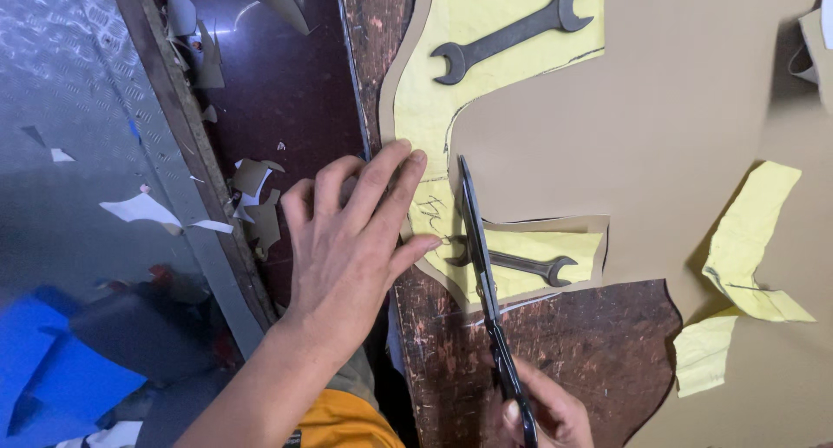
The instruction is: The person places a yellow paper template on a large sheet of cardboard and secures it with two wrenches. They then use scissors to cut the cardboard along the template's outline, producing a shaped piece.
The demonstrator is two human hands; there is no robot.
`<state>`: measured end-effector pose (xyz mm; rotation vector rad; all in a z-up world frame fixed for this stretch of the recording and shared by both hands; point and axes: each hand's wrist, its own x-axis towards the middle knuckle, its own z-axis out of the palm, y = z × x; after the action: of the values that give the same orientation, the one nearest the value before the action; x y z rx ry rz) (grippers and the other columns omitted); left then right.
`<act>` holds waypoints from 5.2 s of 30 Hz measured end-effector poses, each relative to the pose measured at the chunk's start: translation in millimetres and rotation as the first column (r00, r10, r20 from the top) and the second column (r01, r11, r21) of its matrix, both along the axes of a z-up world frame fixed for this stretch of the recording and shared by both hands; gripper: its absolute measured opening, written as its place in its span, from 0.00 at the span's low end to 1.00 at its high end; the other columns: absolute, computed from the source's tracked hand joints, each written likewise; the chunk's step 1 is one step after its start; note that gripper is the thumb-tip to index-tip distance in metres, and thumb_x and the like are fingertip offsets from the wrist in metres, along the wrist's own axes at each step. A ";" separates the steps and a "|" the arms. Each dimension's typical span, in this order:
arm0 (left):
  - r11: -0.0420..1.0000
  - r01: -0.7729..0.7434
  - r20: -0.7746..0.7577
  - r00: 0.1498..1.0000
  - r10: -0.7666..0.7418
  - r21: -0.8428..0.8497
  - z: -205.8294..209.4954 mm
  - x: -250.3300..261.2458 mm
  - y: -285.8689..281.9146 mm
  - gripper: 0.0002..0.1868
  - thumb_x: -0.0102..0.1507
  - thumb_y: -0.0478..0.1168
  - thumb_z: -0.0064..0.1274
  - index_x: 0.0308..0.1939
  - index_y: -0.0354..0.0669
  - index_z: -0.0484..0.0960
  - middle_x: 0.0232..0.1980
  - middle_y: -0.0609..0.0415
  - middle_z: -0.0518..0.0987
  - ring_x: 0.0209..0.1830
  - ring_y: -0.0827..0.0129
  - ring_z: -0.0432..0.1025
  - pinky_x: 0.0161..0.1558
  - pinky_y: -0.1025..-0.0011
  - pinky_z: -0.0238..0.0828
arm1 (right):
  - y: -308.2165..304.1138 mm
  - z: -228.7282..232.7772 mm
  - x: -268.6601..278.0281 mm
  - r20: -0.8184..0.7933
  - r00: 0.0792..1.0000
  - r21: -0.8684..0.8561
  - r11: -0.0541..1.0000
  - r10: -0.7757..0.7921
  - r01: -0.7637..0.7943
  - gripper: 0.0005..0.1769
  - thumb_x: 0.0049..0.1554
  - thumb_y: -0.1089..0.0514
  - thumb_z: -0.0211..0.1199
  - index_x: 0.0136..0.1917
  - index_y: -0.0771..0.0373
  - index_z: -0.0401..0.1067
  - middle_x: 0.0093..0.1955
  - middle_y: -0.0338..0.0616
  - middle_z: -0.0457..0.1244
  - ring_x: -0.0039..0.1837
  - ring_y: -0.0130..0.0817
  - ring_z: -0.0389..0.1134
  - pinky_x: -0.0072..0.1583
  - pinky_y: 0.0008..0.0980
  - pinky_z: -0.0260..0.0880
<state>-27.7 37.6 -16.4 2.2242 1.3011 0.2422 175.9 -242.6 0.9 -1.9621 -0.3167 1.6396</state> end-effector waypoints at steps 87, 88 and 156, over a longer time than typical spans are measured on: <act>0.799 0.600 -0.059 0.796 -0.602 -0.044 1.6 0.0 129.9 0.34 0.58 0.56 0.62 0.66 0.52 0.76 0.67 0.51 0.66 0.65 0.53 0.59 0.60 0.42 0.54 | 44.3 -11.1 -235.6 0.032 0.793 0.212 0.779 -0.608 0.590 0.28 0.57 0.61 0.66 0.66 0.82 0.70 0.61 0.67 0.71 0.62 0.43 0.74 0.64 0.33 0.69; 0.793 0.606 -0.068 0.791 -0.609 -0.051 2.7 0.7 130.3 0.34 0.58 0.56 0.62 0.65 0.51 0.76 0.66 0.51 0.66 0.65 0.52 0.59 0.59 0.42 0.53 | 47.6 -12.2 -237.5 0.027 0.818 0.266 0.793 -0.574 0.548 0.27 0.58 0.61 0.66 0.66 0.82 0.70 0.61 0.66 0.71 0.63 0.43 0.74 0.64 0.33 0.69; 0.268 0.962 -0.328 0.267 -0.906 0.043 20.3 109.1 245.9 0.62 0.40 0.65 0.69 0.76 0.57 0.63 0.68 0.57 0.65 0.55 0.58 0.62 0.49 0.55 0.60 | 282.5 -41.3 -354.5 -0.178 0.203 0.225 0.161 -0.963 0.961 0.38 0.57 0.48 0.67 0.72 0.76 0.64 0.32 0.48 0.67 0.28 0.27 0.65 0.32 0.25 0.63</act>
<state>81.4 283.5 3.9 2.8768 -0.2570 -0.3910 -178.6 40.0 -40.4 -1.3202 0.6275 0.6006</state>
